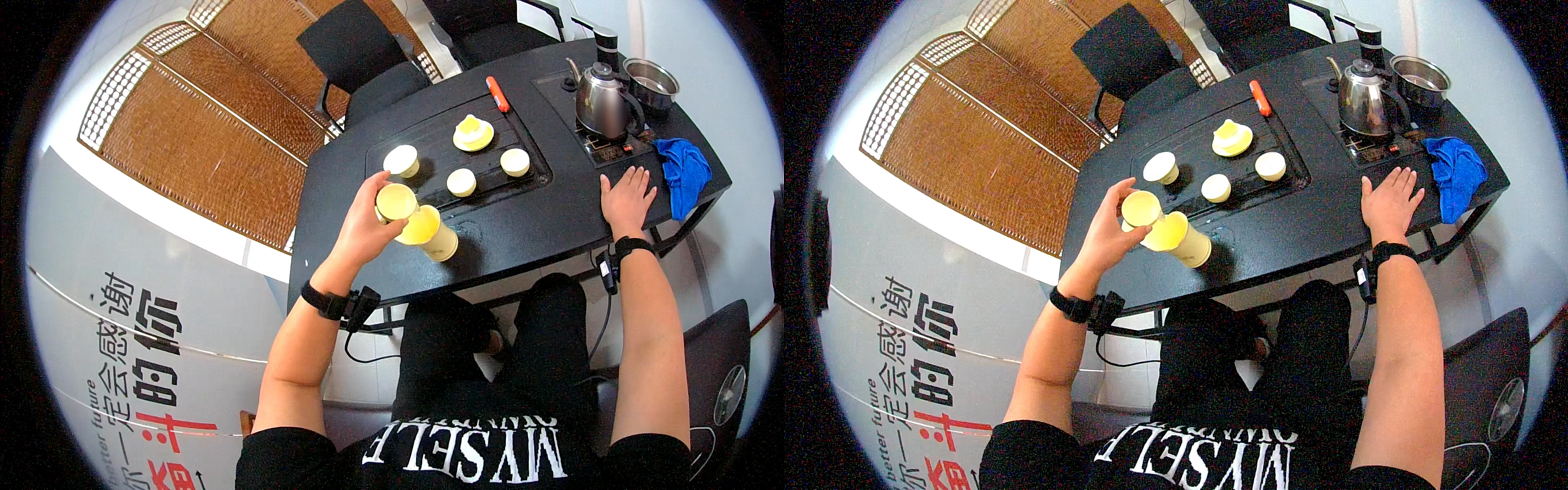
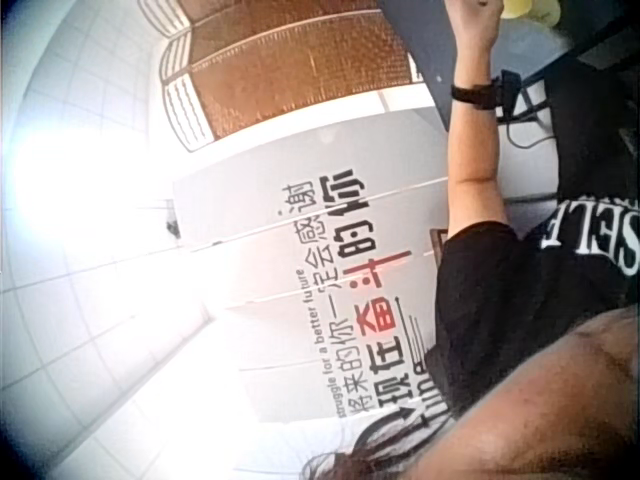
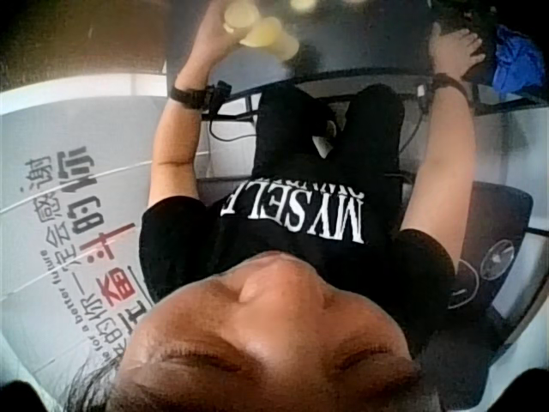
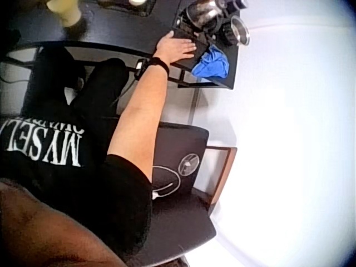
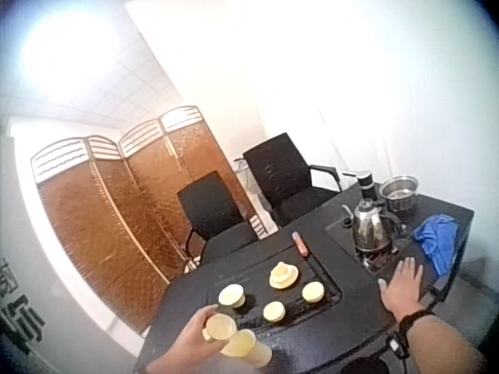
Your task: The person prepares and pours tea by lifting a pitcher and pouring the liquid into several small tea cups arranged on a black tray, then wipes the tray surface with a blue cloth.
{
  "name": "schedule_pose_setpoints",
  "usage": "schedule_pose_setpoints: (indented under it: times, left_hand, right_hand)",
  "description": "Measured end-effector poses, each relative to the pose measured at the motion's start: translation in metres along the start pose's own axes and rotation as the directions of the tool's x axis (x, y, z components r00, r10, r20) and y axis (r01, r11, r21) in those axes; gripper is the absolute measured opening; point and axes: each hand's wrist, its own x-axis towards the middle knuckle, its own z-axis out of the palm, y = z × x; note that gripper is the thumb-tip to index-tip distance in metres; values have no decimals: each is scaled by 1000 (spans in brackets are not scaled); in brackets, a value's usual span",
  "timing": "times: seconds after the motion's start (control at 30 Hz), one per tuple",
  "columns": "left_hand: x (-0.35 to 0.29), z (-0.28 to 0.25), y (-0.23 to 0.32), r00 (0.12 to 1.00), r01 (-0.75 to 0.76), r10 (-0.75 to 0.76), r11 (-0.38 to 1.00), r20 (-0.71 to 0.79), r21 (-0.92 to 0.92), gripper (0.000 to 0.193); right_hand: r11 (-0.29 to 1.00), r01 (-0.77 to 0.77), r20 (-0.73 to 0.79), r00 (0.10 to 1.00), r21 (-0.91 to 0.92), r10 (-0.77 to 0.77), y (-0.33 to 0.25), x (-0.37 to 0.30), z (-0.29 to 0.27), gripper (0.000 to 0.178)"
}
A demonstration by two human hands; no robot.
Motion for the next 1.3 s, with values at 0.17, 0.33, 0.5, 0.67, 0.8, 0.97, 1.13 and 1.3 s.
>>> schedule_pose_setpoints:
  times: [0.17, 0.33, 0.5, 0.67, 0.8, 0.97, 1.13, 1.3]
  left_hand:
    - [1, -1, 2, 1000, -8, 9, 999, -16, 36, 81]
    - [2, -3, 8, 999, -22, 24, 998, -31, 51, 82]
    - [3, -6, 10, 998, -45, 49, 995, -45, 88, 81]
    - [3, -9, 17, 996, -59, 67, 990, -57, 124, 81]
    - [3, -11, 17, 993, -86, 99, 981, -67, 175, 83]
    - [2, -13, 24, 990, -103, 120, 973, -70, 207, 83]
    - [3, -14, 26, 985, -136, 157, 963, -72, 234, 81]
    - [3, -16, 25, 974, -186, 216, 935, -69, 300, 82]
  right_hand:
    - [1000, -2, 3, 1000, -1, 2, 0, 0, 0, 79]
    - [1000, -8, 22, 1000, 12, 8, 0, -1, -3, 80]
    - [1000, -13, 19, 1000, 28, 12, 0, 0, -2, 80]
    - [999, -8, 1, 1000, 33, 8, 0, 0, 0, 79]
    - [999, -4, -18, 1000, 35, 5, 0, 0, 2, 78]
    - [1000, -2, -30, 1000, 26, 3, 1, 1, 4, 78]
    - [1000, -1, -23, 1000, 18, 2, 1, 1, 3, 77]
    - [1000, -12, -16, 1000, 20, 12, -1, 0, 2, 77]
